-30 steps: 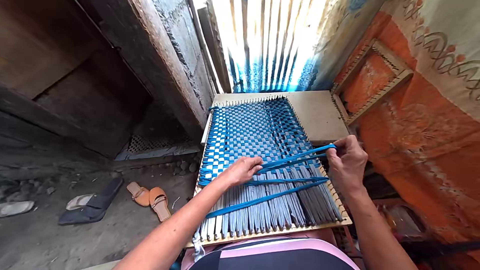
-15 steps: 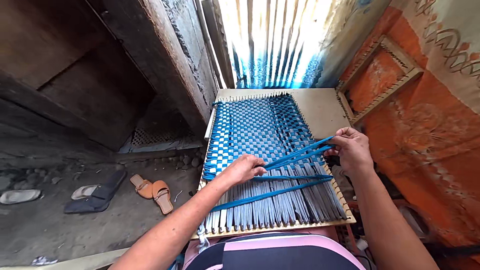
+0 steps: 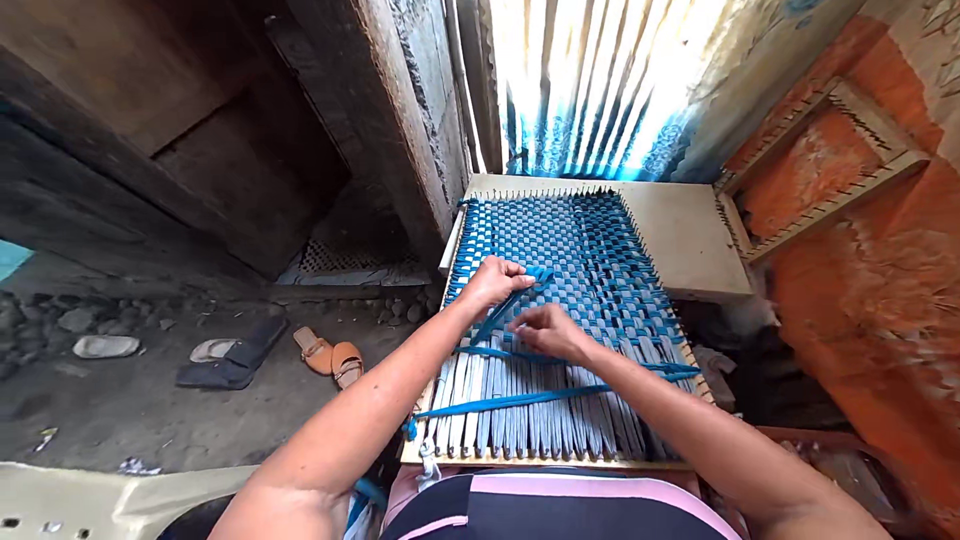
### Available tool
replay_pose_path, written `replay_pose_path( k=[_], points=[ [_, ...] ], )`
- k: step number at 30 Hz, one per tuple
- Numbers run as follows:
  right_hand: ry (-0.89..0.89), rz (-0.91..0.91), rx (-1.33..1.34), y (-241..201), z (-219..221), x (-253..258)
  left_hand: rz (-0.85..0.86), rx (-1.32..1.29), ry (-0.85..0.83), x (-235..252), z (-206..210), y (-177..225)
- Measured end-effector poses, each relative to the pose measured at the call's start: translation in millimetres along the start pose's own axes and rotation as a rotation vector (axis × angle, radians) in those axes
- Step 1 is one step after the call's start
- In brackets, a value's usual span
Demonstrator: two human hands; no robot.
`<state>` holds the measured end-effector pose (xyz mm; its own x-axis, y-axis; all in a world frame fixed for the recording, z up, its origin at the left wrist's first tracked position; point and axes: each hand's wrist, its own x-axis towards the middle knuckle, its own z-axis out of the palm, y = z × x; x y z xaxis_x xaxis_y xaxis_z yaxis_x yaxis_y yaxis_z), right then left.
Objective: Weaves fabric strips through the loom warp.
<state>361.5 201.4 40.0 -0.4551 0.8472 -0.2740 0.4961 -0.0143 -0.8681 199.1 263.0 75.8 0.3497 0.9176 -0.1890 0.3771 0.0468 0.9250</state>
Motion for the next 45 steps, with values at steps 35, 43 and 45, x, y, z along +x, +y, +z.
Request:
replay_pose_path(
  k=[35,43,45],
  points=[
    [-0.105,0.265,-0.247,0,49,40,-0.203,0.775,-0.190,-83,-1,-59],
    [0.037,0.346,0.244,-1,57,33,-0.223,1.034,-0.202,-88,17,-55],
    [0.062,0.365,0.345,-4,55,28,-0.232,0.961,-0.194,-84,12,-59]
  ],
)
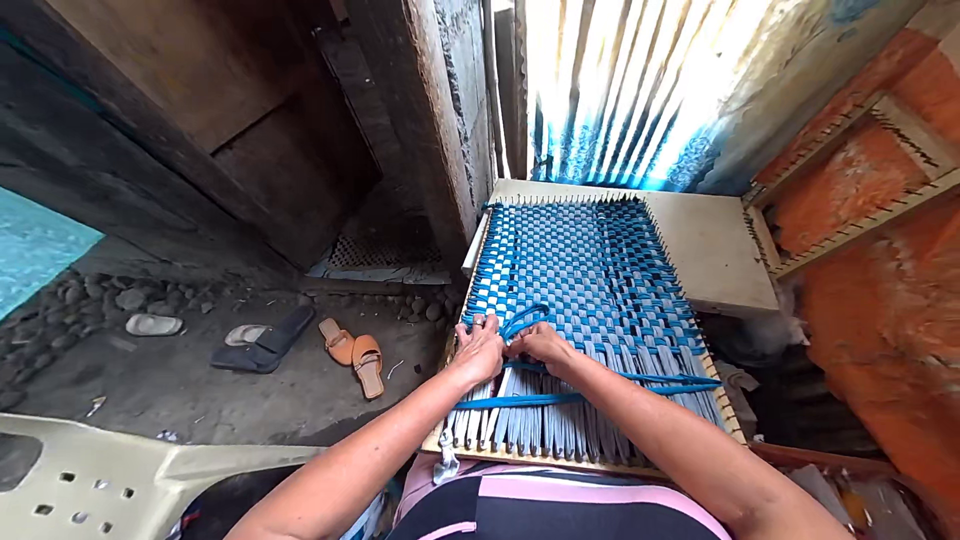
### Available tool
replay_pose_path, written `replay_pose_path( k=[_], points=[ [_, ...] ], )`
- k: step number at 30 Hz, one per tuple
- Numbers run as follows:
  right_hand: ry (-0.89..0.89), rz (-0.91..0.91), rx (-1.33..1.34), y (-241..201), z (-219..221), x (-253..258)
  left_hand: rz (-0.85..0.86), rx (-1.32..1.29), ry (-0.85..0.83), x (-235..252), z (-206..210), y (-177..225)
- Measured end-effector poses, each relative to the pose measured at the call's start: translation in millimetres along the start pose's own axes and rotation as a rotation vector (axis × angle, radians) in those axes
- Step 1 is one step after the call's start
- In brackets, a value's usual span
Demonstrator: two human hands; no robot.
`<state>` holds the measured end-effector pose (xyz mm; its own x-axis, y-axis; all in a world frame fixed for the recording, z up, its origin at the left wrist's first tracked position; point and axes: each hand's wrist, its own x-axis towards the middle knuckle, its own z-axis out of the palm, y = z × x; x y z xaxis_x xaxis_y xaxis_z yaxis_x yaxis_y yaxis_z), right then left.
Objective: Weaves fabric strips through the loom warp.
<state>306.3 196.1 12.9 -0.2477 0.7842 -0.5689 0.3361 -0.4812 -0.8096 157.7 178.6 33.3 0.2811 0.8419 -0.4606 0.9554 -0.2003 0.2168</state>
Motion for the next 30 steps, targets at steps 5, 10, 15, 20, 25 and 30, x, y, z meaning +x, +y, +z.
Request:
replay_pose_path(
  k=[5,10,15,20,25,30],
  points=[
    [-0.001,-0.004,0.106,0,-1,-10,0.032,-0.232,0.007,-7,-2,-11],
    [-0.044,0.040,0.213,5,0,-10,0.010,-0.220,0.012,-9,5,-7],
    [-0.259,-0.029,-0.057,5,-7,-9,0.043,-0.380,0.076,-7,12,-16],
    [-0.246,-0.226,-1.029,-30,-1,-24,0.017,-0.349,0.153,-13,15,-10],
    [-0.207,-0.193,-1.113,-47,12,-41,-0.002,-0.345,0.208,-12,19,-10],
    [-0.285,-0.132,-1.016,-34,-9,-14,-0.003,-0.404,0.264,-13,23,-11]
  ],
)
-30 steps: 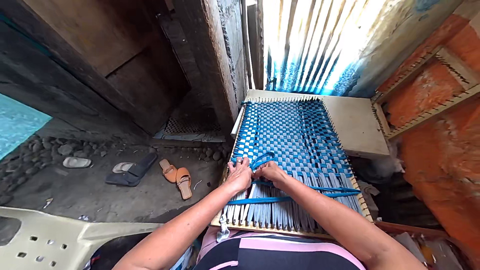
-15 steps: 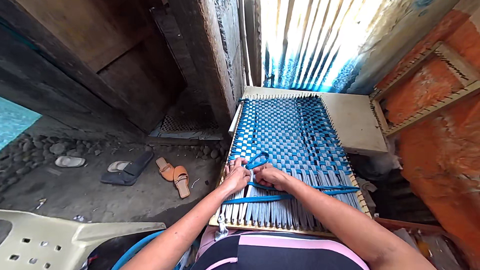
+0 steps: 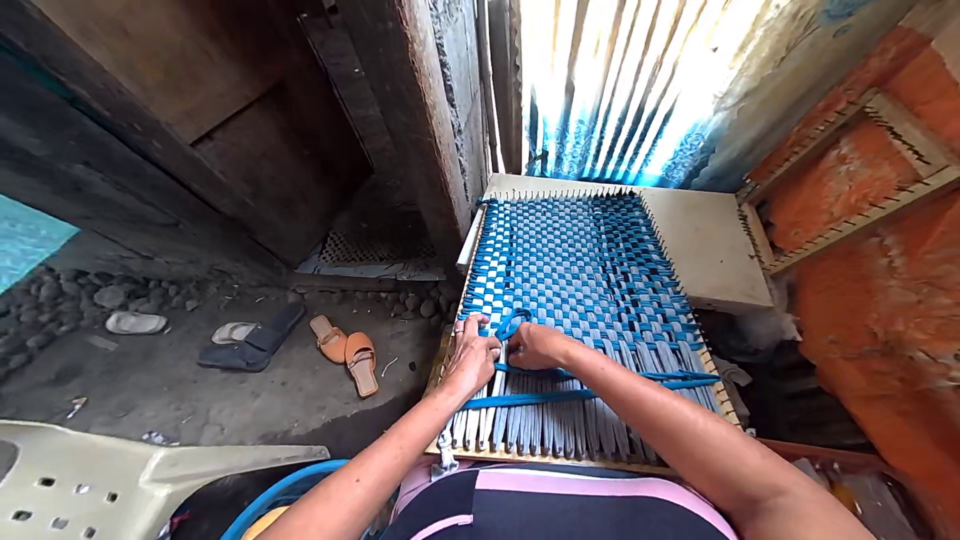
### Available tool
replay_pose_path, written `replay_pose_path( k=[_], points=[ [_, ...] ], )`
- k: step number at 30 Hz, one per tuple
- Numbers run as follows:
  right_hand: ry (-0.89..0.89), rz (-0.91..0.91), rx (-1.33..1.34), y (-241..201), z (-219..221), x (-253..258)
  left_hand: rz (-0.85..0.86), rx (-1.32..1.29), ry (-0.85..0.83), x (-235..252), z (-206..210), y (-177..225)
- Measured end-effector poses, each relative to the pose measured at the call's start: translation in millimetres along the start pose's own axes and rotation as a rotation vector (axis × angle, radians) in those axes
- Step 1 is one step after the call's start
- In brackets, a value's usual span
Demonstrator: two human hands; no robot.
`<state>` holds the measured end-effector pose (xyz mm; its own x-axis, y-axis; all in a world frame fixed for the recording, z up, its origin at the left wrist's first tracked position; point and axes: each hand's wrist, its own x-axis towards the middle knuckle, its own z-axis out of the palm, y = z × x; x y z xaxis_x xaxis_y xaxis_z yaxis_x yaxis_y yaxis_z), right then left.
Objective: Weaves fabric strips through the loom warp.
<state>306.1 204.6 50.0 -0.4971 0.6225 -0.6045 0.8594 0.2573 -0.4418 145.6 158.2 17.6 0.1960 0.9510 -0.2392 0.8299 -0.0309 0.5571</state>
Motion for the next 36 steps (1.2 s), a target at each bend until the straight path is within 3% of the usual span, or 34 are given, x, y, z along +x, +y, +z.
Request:
replay_pose_path(
  k=[3,6,8,12,14,17,22,27,31,36],
  points=[
    [0.079,0.104,-0.121,-19,3,-9,0.002,-0.034,0.059,1,3,-1],
    [0.318,0.019,-0.201,-35,13,-18,0.033,-0.051,0.153,1,4,-3],
    [0.386,-0.056,-0.176,-31,13,-14,0.032,-0.064,0.134,1,1,-3],
    [0.334,-0.063,0.210,-2,1,0,0.011,-0.110,0.064,3,-3,-3],
    [0.305,-0.156,0.086,6,0,-4,0.016,-0.114,0.038,3,-3,-2],
    [0.335,-0.302,-0.316,-2,1,-23,0.002,-0.085,-0.040,3,-3,0],
    [0.306,-0.169,-0.531,-25,8,-50,-0.008,-0.061,-0.096,3,-3,2],
    [0.365,-0.140,-0.543,-27,7,-71,0.010,-0.091,-0.084,4,-4,0],
    [0.300,0.024,-0.556,-33,-2,-97,0.010,-0.065,-0.096,4,-3,-4],
    [0.364,-0.078,-0.337,-3,-19,-110,-0.013,-0.060,-0.116,4,-5,-2]
  ],
)
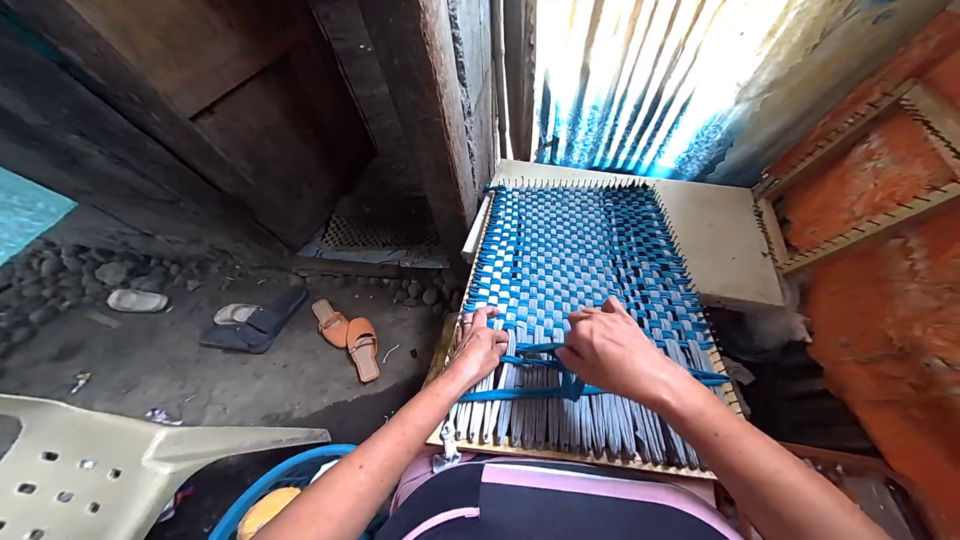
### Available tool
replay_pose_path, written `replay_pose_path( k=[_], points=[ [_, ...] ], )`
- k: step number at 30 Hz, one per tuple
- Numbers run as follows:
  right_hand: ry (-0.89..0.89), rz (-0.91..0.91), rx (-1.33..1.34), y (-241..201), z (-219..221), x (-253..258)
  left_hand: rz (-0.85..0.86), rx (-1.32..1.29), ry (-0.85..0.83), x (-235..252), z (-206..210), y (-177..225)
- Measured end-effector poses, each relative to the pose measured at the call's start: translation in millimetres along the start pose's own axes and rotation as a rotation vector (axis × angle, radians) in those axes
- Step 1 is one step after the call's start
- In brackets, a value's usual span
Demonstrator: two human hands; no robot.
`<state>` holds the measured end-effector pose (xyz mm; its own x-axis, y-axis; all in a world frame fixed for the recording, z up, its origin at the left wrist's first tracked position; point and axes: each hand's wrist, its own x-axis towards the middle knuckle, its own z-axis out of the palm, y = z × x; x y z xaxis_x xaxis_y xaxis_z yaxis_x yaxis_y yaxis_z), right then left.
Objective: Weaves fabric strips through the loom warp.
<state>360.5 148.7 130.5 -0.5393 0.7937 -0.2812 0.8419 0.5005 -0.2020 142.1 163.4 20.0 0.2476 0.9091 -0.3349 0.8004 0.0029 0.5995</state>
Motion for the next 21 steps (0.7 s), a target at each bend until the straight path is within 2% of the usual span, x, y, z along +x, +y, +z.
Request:
replay_pose_path(
  k=[2,5,8,10,11,12,13,16,18,21],
  points=[
    [0.044,0.050,0.117,21,8,8,-0.004,0.002,0.004,0,1,1],
    [-0.021,0.148,0.356,50,20,20,0.001,0.012,0.007,0,2,1],
    [0.002,0.096,0.928,67,32,19,0.002,0.027,0.000,1,3,0],
    [0.026,-0.036,1.404,70,31,8,0.005,0.026,0.004,1,3,-1],
    [-0.008,-0.091,1.503,71,26,0,0.003,0.029,0.005,1,3,-1],
    [-0.048,-0.119,1.468,71,20,-8,-0.001,0.033,0.002,1,2,0],
    [-0.084,-0.124,1.299,73,12,-17,-0.006,0.043,-0.005,1,1,2],
    [-0.091,-0.002,0.418,76,-9,-31,-0.017,0.082,-0.022,5,-3,5],
    [0.068,0.048,0.073,90,1,-30,-0.011,0.097,-0.020,7,-5,6],
    [0.348,-0.013,-0.076,145,17,-30,0.011,0.084,-0.014,6,-15,9]
  ],
)
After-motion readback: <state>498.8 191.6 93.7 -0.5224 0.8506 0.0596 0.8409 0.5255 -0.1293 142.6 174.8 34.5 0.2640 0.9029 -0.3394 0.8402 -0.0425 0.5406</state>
